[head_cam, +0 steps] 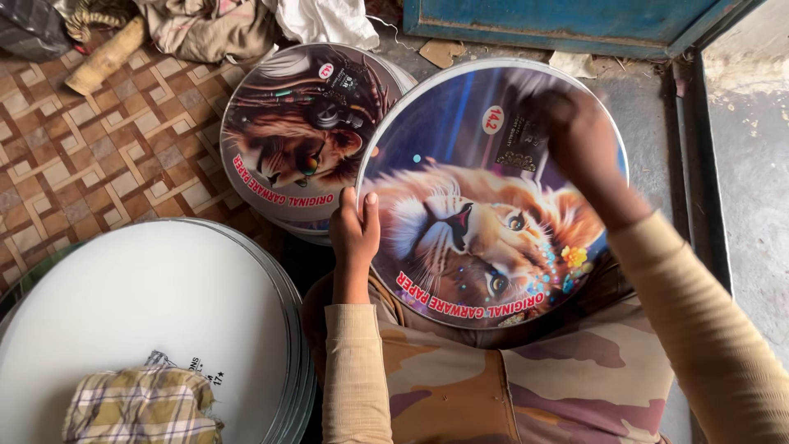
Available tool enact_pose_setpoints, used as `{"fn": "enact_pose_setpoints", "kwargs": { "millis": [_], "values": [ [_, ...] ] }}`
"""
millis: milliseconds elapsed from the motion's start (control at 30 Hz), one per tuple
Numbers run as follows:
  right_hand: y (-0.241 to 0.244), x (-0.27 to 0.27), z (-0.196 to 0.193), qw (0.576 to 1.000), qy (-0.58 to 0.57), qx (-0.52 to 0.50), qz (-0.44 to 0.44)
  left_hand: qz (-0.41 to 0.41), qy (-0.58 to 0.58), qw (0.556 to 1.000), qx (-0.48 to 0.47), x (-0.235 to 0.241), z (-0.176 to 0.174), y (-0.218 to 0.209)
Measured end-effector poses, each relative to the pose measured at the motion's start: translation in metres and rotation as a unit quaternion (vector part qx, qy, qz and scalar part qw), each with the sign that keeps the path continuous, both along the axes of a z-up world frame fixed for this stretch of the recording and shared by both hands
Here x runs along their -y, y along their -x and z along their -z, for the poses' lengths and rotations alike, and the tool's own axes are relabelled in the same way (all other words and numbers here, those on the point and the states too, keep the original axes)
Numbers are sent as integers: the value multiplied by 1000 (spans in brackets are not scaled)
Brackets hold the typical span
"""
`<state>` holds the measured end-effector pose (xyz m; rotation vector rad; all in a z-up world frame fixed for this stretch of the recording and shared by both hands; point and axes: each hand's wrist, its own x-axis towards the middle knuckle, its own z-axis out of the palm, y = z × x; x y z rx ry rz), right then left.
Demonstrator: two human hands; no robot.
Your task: The person sits on the floor and wipes the surfaces of several round paper trays with a cloth. They handle the trays one at a time, wiping both the printed top and the plain bottom, then stacking them.
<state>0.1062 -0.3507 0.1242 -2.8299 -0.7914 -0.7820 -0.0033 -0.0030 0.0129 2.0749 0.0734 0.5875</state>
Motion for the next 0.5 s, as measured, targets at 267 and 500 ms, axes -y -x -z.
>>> {"fn": "enact_pose_setpoints", "kwargs": {
  "millis": [267, 500],
  "values": [
    [64, -71, 81, 993, 26, -52, -100, -1, -4, 1000, -19, -1, 6, -4],
    [151, -107, 70, 889, -17, -207, -408, 33, 24, 999, 14, -4, 10, -4]
  ]
}}
